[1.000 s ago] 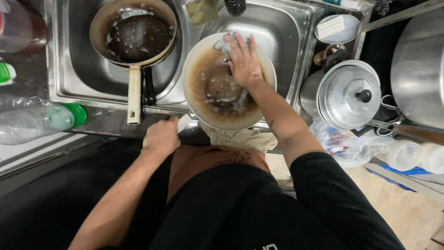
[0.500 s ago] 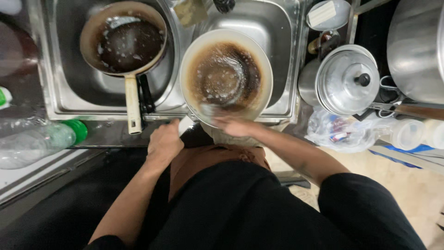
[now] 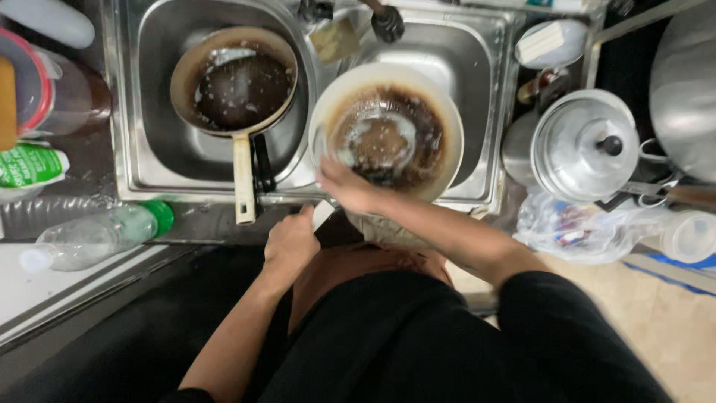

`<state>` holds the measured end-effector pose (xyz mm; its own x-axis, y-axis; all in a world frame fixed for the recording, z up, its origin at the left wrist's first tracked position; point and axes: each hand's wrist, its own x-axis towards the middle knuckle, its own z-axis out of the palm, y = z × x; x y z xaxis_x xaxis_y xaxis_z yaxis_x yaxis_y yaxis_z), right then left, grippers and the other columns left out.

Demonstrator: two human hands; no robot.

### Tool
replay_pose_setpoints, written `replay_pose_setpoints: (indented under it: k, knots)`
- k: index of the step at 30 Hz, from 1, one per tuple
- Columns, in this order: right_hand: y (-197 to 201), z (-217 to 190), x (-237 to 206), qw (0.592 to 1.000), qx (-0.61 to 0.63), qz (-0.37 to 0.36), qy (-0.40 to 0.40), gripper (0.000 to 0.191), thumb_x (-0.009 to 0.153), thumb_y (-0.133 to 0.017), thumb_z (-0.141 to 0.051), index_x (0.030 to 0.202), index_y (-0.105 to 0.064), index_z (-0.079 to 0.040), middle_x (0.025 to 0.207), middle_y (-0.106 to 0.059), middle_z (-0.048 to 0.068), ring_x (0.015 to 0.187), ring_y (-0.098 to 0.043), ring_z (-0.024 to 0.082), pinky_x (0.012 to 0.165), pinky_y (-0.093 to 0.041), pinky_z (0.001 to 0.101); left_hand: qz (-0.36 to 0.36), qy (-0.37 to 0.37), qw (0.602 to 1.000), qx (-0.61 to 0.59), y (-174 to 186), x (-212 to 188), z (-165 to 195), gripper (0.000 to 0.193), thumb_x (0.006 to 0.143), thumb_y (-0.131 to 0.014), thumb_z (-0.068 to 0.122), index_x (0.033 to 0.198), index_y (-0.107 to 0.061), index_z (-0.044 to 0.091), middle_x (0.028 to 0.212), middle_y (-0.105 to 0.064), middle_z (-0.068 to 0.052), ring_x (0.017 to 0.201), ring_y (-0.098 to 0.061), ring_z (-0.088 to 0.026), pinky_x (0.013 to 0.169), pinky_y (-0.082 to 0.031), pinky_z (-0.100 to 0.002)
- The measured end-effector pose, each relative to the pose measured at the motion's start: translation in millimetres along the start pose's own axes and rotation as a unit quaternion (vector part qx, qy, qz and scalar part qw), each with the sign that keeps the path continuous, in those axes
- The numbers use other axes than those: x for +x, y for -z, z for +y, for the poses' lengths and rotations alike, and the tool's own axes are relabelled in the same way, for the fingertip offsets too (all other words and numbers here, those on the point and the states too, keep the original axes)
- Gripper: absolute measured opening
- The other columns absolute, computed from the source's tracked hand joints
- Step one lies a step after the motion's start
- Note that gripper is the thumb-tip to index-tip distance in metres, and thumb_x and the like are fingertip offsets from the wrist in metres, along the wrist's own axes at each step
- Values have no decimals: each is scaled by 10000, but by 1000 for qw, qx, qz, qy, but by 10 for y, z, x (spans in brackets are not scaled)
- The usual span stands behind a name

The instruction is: The person washes cookware at a kitchen sink. They scrub a wok and a pot with a sponge, rinse them under the tap, then scrub a pot lid, a plate, and a metal pot, rinsing each item and setting cleaned items aside near the sink.

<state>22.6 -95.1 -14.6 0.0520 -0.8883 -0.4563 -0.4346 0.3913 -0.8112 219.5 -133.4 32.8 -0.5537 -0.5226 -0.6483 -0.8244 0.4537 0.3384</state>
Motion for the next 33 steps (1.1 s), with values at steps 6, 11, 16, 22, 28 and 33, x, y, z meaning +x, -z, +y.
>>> replay_pose_setpoints:
  k: [6,11,16,22,28,33]
  knots:
    - [758,582,-1020,893,-360,-226,-149,741,966,-330,-594,1599,-247,-219,1703,-134,39,1561,-124,228,1256,-87,482,17,14,1000,0,-40,-71,-170,264,820,-618,31,1076,-576,77,931,-714,-256,911,-687,-475,830,-543,-568]
    - [1430,867,-342,691,-722,-17,-34,705,954,-508,-500,1570,-276,-247,1706,-121,-20,1531,-116,158,1281,-29,506,20,-19,999,40,-8,3,-229,256,802,-629,28,1049,-583,77,915,-717,-247,901,-692,-471,814,-546,-574]
    - [1020,452,634,850,-516,18,101,660,876,-687,-136,1485,-453,-234,1677,-268,34,1562,-205,243,1293,-78,476,27,-27,998,58,-22,50,-303,250,806,-635,41,1048,-583,78,883,-720,-254,887,-704,-461,805,-555,-574]
    - [1204,590,326,770,-627,85,83,778,928,-621,-242,1616,-279,-118,1693,-200,16,1559,-142,192,1299,-81,465,37,14,996,79,-147,-16,-332,231,830,-650,85,1051,-585,81,875,-720,-255,874,-698,-470,794,-552,-587]
    - [848,630,-899,933,-231,-101,-257,663,953,-590,-405,1581,-439,-254,1595,-412,90,1445,-450,277,1208,-411,456,53,9,996,72,-164,34,-279,248,792,-683,123,1024,-613,67,898,-718,-271,915,-689,-479,844,-540,-582]
    - [9,454,-902,1000,-26,-14,-3,540,1100,-409,-530,1405,-472,-89,1347,-450,221,1248,-473,412,980,-428,609,58,-18,996,58,-148,313,-125,295,787,-651,82,1080,-654,47,946,-713,-298,950,-680,-491,872,-533,-572]
